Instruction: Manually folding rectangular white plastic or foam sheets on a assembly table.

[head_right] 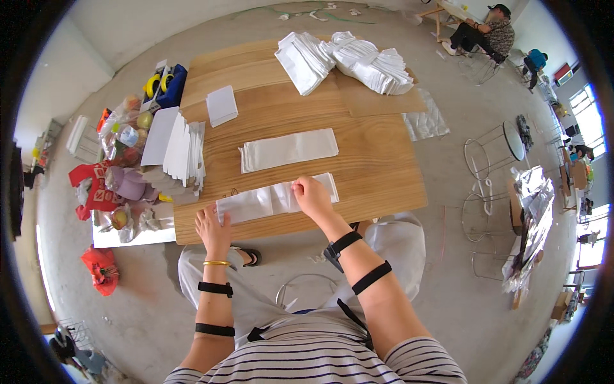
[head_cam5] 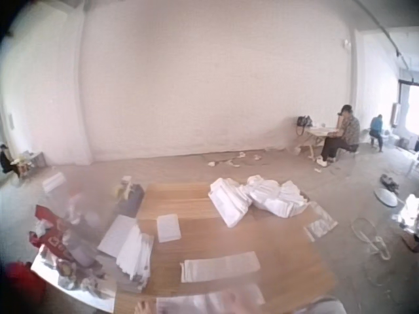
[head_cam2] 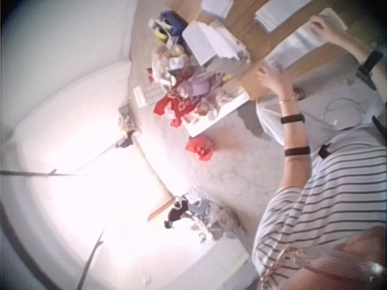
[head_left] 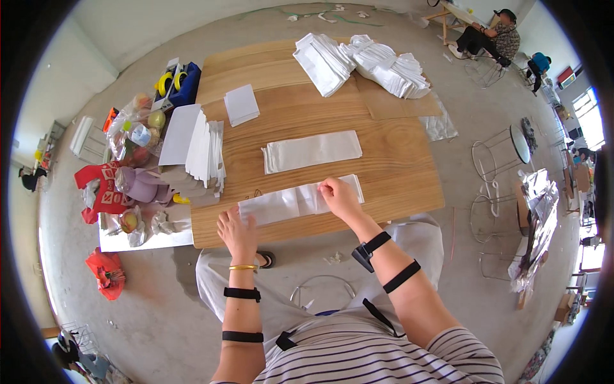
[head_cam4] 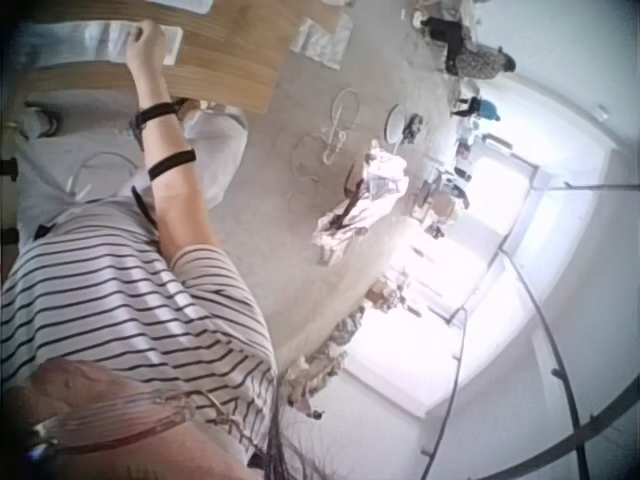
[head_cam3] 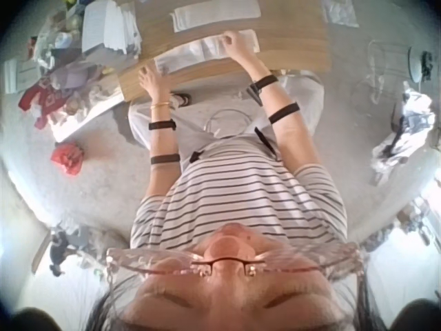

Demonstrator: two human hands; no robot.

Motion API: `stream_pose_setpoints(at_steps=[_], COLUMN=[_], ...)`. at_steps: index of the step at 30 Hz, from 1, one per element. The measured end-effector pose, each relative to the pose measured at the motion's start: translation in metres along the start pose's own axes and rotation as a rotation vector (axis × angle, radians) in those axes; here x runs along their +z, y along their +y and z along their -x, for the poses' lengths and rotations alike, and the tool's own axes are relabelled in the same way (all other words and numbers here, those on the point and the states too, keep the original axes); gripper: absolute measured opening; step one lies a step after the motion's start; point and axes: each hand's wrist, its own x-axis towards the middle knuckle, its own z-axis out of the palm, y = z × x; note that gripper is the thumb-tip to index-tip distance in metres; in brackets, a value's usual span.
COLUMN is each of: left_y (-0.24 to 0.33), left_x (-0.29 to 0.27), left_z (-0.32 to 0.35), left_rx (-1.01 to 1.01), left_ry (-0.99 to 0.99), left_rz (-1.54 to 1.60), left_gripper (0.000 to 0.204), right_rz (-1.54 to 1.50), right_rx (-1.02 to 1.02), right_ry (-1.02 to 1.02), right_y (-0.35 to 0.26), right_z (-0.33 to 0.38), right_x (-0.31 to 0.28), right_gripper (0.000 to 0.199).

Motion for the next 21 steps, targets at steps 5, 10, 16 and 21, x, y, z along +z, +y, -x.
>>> stream_pose_setpoints(at_steps=[5,10,16,21], left_y=[0.002,0.003,0.021,0.109], left_x=[0.004,0.002,-0.017,-0.042], left_z=[0.001,-0.001,-0.010,0.004], left_rx=[-0.091,-0.102,-0.206,-0.053], left_ry=[0.009,-0.046,-0.183,-0.368], left_rz=[-0.002,0.058,0.709,1.059], left_gripper=[0.041,0.026,0.019,0.014], right_rz=[-0.040,-0.116,-0.161,-0.037], right_rx=[-0.010,-0.068,-0.214,-0.351], right_ry=[0.044,0.035,-0.040,0.310], right_y=[-0.008,-0.017,-0.042,-0.076], right_z=[0.005,0.011,0.037,0.050], right_x=[-0.004,-0.011,-0.022,-0.003], right_gripper=[0.010,0.007,0.014,0.021])
